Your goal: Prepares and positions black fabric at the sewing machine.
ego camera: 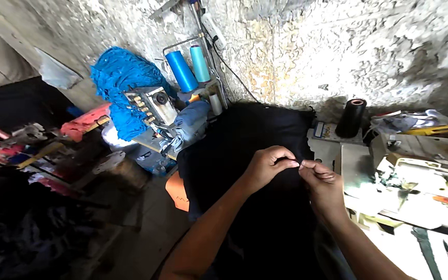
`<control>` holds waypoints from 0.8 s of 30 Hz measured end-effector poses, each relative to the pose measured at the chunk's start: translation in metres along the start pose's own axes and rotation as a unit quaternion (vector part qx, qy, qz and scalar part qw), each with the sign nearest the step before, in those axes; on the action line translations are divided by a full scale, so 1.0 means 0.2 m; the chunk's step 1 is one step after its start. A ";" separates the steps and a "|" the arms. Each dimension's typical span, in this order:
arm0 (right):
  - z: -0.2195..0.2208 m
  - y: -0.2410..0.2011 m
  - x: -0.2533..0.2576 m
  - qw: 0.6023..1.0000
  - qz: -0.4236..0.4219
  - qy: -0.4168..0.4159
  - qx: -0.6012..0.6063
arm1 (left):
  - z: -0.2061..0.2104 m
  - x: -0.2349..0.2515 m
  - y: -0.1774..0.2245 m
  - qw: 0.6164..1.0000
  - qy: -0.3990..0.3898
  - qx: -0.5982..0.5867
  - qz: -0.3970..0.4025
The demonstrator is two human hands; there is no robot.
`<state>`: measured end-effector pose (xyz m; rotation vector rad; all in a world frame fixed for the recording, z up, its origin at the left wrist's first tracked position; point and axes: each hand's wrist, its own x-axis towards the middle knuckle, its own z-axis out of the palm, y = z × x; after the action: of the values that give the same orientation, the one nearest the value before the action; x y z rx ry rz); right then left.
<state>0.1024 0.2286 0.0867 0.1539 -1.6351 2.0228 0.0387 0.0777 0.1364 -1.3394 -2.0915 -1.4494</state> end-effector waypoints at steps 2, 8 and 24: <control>0.00 -0.02 -0.01 1.000 -0.013 -0.009 -0.007 | 0.00 0.01 0.01 1.000 0.003 0.001 0.010; -0.02 -0.08 -0.04 0.996 -0.054 -0.030 -0.069 | 0.00 0.02 0.03 1.000 0.005 -0.006 0.018; -0.21 -0.13 -0.11 0.983 -0.080 -0.157 -0.053 | -0.08 -0.22 0.43 0.935 -0.224 0.274 -0.002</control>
<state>0.1438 0.2637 0.0900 0.5733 -1.8484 1.8559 0.1266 0.0467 0.1655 -1.5060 -2.5055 -0.4975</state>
